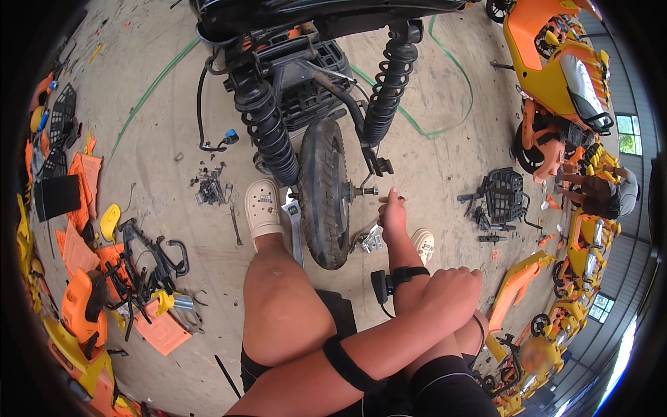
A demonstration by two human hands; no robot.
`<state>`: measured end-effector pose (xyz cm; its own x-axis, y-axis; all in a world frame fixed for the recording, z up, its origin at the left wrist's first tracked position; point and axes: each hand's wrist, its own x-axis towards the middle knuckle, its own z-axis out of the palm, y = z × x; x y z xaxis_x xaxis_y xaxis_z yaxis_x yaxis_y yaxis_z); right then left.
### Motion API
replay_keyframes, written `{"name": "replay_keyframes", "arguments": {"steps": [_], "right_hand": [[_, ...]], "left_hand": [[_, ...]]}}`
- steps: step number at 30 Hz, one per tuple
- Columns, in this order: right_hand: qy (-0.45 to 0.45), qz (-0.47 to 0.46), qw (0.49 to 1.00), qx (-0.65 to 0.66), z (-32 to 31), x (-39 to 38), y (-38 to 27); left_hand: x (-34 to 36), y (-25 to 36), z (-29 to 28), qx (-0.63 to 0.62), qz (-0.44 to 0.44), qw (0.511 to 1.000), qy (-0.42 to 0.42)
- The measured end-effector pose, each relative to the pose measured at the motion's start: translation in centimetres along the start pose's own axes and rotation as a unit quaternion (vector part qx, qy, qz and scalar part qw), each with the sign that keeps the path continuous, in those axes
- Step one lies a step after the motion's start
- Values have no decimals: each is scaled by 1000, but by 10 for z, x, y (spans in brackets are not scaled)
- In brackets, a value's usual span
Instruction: The person installs a rear wheel motor onto a scooter frame by hand. They align the motor axle with the frame, thread a connector cable through the assembly, and use a wrench to tighten the axle nuts.
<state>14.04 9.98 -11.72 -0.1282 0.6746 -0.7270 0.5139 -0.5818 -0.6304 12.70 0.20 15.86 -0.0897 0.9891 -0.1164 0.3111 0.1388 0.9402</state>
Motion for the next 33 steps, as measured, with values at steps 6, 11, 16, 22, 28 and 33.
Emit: {"name": "replay_keyframes", "arguments": {"steps": [6,11,16,22,28,33], "right_hand": [[-74,26,993,85,7,-15,-7],[-35,32,998,45,-5,-11,-2],[-50,-14,992,119,11,-22,-7],[-23,41,999,-2,-3,-12,-2],[-27,-32,997,72,14,-20,-4],[-10,40,999,-22,1,-2,-4]], "left_hand": [[0,-1,4,-3,-7,1000,-12],[0,0,4,-6,1,1000,-8],[0,0,4,-10,-6,1000,-20],[-3,2,-5,-11,-13,1000,-18],[-2,0,-6,7,-9,999,-36],[-3,4,-18,-9,-33,999,-36]]}}
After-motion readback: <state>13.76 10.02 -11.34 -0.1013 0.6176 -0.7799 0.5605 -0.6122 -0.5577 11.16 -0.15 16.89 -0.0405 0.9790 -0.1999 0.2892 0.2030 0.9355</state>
